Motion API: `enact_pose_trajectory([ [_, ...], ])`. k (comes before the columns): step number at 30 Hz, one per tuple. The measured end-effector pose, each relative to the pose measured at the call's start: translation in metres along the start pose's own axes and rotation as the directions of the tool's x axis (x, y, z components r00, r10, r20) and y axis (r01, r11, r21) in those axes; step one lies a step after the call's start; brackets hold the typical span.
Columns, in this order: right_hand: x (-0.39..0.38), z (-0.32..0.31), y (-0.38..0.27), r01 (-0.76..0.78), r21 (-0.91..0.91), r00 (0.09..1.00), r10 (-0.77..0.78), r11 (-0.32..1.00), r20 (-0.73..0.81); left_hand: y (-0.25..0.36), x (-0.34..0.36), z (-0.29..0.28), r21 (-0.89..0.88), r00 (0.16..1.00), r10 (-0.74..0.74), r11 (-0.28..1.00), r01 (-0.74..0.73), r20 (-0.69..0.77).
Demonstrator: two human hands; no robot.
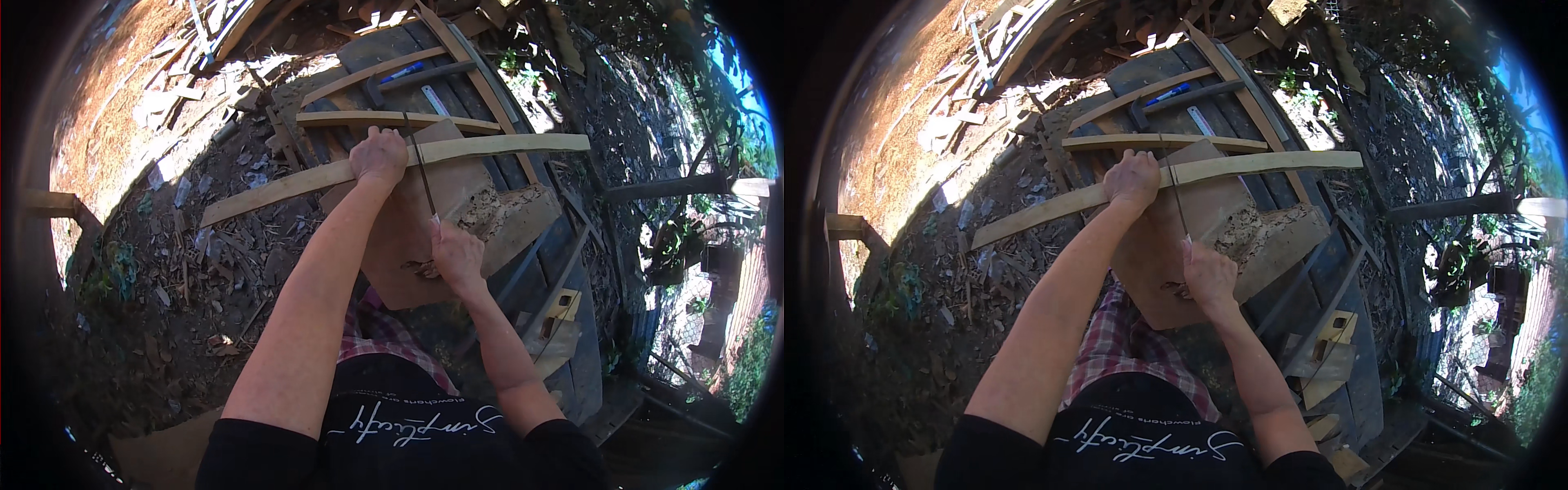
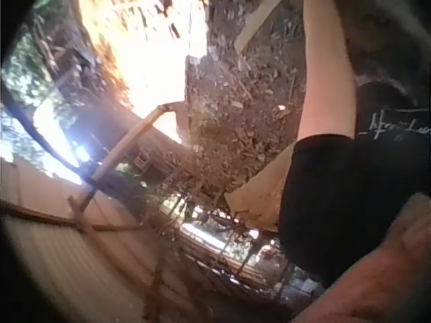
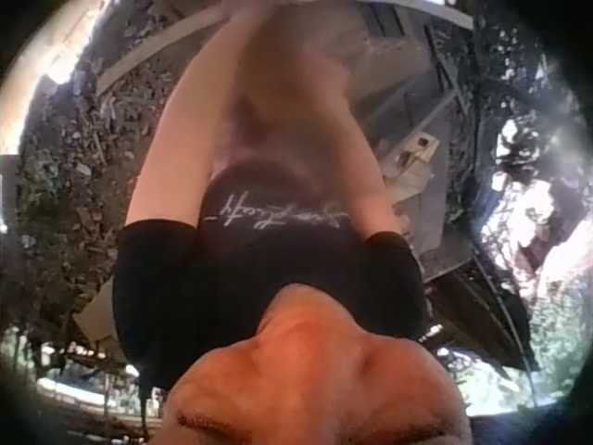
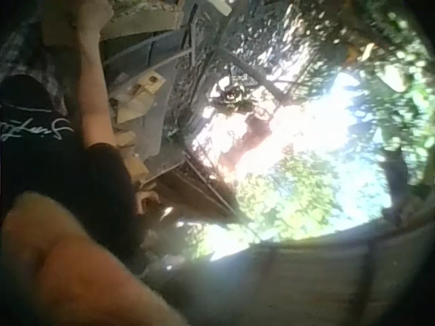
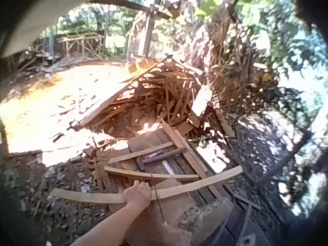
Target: The person cuts a wooden strip using a frame saw, wraps one end of a saw blade with paper and tape, and cuts the wooden strip with the wrapped blade.
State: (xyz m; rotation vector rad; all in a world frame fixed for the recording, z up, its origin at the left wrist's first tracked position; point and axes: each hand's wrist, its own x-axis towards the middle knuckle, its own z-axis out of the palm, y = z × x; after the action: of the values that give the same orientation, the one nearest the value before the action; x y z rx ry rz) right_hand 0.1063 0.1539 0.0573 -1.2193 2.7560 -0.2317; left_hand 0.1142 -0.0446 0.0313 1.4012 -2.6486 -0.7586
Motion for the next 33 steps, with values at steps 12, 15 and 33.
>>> enact_pose_trajectory([
  [12, 0.001, 0.000, 0.003, 0.038, 0.025, 0.999, -0.037, 0.999, -0.025, 0.002, 0.001, -0.001, 0.012, 0.999, -0.022, 1.000, 0.022, -0.024],
  [15, 0.041, 0.004, -0.012, 0.071, 0.085, 0.991, -0.060, 0.994, -0.122, 0.002, 0.001, -0.002, 0.015, 1.000, 0.028, 1.000, -0.028, -0.007],
  [33, 0.030, 0.024, 0.003, -0.017, 0.101, 0.983, 0.034, 0.995, -0.179, 0.001, 0.000, 0.001, 0.018, 0.996, 0.019, 1.000, -0.018, -0.082],
])
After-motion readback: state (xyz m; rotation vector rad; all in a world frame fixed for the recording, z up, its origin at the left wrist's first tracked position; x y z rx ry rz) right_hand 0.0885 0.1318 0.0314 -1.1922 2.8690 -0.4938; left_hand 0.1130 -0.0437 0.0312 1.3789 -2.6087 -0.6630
